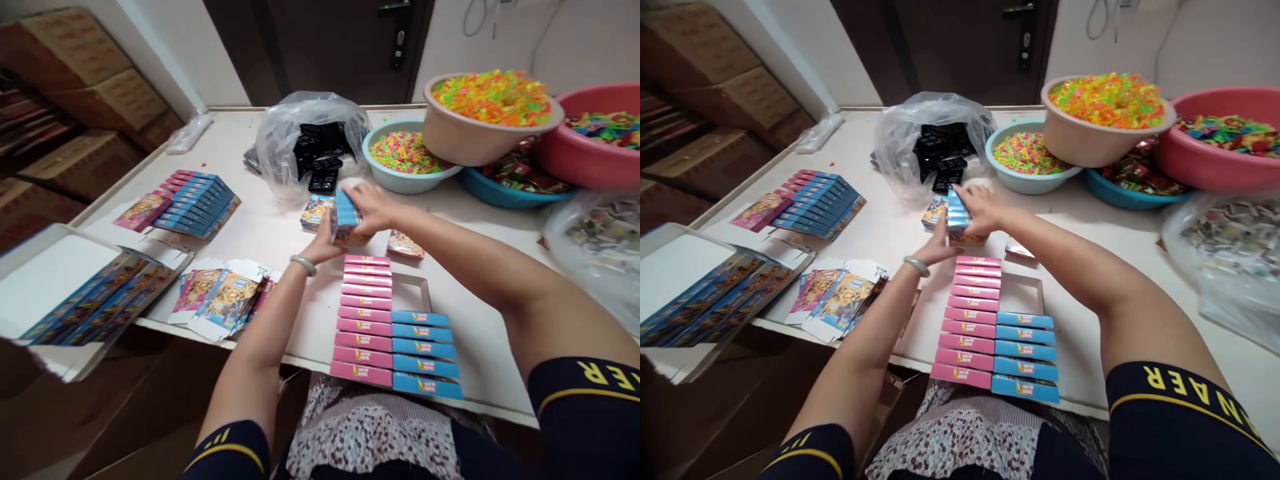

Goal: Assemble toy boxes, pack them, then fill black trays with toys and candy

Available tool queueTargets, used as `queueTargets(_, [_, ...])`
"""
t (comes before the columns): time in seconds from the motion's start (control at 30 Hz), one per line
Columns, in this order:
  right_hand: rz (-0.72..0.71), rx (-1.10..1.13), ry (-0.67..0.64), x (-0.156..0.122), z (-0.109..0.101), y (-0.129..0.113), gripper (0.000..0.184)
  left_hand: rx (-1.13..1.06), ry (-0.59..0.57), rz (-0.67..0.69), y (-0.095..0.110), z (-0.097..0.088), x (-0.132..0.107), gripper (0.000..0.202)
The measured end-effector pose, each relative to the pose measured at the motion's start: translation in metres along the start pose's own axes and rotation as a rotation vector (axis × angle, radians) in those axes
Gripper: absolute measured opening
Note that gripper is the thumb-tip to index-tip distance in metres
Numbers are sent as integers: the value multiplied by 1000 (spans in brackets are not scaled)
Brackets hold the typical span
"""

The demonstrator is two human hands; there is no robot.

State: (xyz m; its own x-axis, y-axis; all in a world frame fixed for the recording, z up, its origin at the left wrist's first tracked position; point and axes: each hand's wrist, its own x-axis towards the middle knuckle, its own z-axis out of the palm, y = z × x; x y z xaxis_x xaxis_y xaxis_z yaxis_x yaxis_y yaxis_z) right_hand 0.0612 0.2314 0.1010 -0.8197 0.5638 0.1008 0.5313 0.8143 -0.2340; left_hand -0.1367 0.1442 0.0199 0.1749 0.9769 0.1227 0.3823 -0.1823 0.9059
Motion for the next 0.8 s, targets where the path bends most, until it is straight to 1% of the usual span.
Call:
queueTargets(0.07, [59, 36, 188, -38, -35, 1, 112, 189, 30, 7, 34, -11, -22, 107])
queueTargets(0.1, [84, 47, 243, -62, -53, 0, 113, 256, 30, 39, 53, -12, -37, 93])
queueTargets(0.13, [104, 56, 275, -88, -68, -1, 113, 305, 9, 87, 73, -8, -54, 83])
queueTargets(0.17, [118, 66, 285, -114, -81, -3, 112, 345, -44, 144, 93, 0, -73, 76])
queueTargets(0.2, [127, 79, 279, -139, -89, -4, 112, 370, -133, 208, 112, 13, -91, 72])
queueTargets(0.23, [140, 95, 257, -160, -92, -5, 113, 388, -243, 269, 128, 29, -109, 73])
queueTargets(0.27, [158, 116, 211, -178, -91, -5, 113, 415, -351, 311, 141, 47, -125, 81])
queueTargets(0.3, [172, 139, 162, -191, -86, -4, 112, 453, -432, 324, 150, 66, -138, 92])
queueTargets(0.33, [184, 165, 113, -200, -77, -3, 111, 495, -480, 311, 155, 83, -147, 101])
queueTargets(0.4, [199, 218, 32, -206, -58, -1, 109, 586, -506, 258, 156, 109, -159, 109])
queueTargets(0.47, [199, 263, -21, -200, -42, 2, 107, 666, -483, 214, 150, 121, -162, 103])
queueTargets(0.53, [178, 287, -67, -190, -34, 3, 105, 729, -461, 206, 145, 123, -163, 92])
queueTargets(0.6, [154, 284, -113, -179, -32, 3, 104, 776, -442, 216, 143, 121, -164, 85])
queueTargets(0.7, [174, 236, -167, -165, -32, -1, 103, 824, -423, 240, 144, 118, -164, 84])
queueTargets(0.8, [221, 168, -193, -156, -23, -11, 104, 840, -419, 275, 144, 117, -164, 84])
